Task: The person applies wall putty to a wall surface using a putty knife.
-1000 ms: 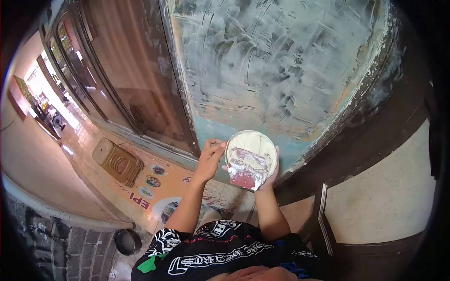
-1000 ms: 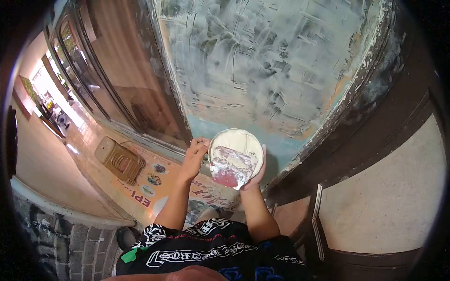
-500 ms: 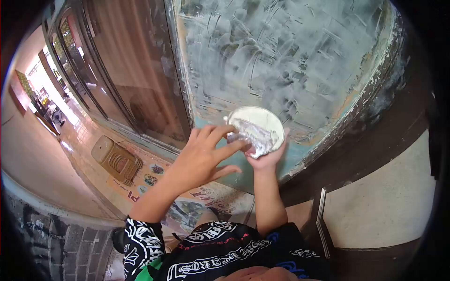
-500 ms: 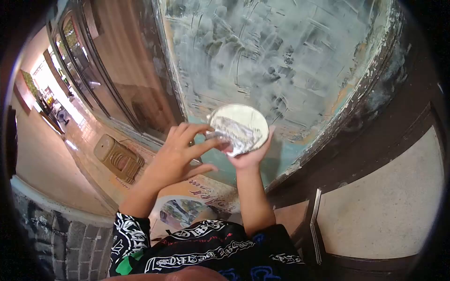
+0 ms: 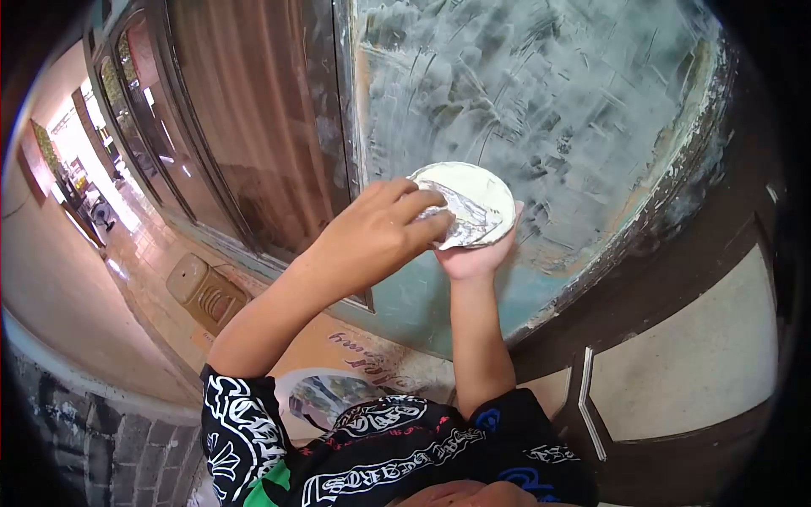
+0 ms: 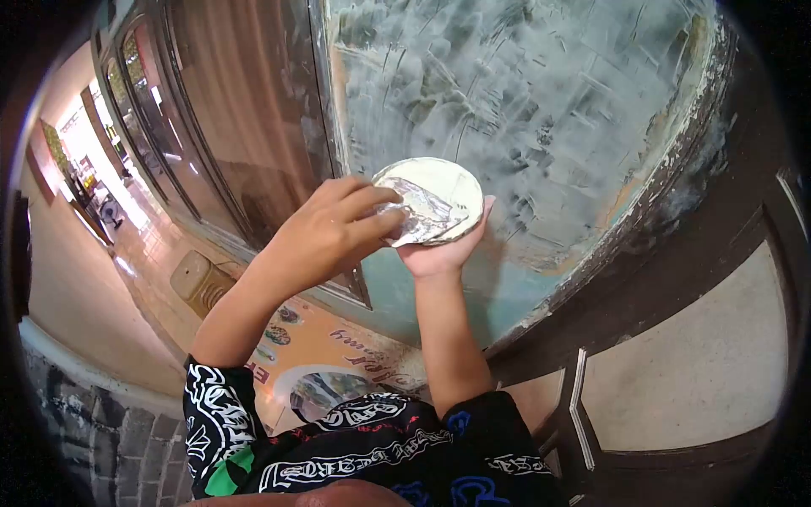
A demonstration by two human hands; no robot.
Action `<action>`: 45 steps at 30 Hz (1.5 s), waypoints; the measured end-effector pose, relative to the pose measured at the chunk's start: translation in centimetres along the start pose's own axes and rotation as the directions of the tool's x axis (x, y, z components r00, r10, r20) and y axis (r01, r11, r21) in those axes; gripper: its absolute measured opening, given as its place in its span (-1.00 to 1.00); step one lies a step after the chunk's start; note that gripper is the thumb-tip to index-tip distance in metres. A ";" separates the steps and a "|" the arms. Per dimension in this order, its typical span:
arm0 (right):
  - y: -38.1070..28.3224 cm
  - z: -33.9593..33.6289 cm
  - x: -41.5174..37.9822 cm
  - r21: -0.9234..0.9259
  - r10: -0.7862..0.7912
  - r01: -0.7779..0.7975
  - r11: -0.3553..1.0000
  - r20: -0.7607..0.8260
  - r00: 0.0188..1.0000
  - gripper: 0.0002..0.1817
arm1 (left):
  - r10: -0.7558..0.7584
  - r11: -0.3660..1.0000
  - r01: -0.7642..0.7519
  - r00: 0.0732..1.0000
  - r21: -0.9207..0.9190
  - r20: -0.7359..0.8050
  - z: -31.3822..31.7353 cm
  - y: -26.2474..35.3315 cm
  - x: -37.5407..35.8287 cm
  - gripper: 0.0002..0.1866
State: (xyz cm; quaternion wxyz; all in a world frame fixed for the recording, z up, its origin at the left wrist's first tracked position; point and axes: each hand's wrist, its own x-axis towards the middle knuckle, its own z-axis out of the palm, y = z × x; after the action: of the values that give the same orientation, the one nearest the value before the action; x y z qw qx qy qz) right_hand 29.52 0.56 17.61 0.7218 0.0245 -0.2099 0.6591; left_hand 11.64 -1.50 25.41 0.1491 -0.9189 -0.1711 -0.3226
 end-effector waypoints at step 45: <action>4.5 -3.4 -6.8 0.121 -0.089 0.094 0.988 -0.049 0.995 -0.02 | 0.474 0.797 -0.389 0.877 -0.463 0.080 2.3 -6.4 -3.3 -0.55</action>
State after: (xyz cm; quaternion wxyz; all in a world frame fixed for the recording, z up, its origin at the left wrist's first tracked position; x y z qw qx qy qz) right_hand 25.84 -4.18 11.12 0.7527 0.0646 -0.1518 0.6373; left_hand 7.85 4.41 22.66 -0.0061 -0.9698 0.1061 -0.2196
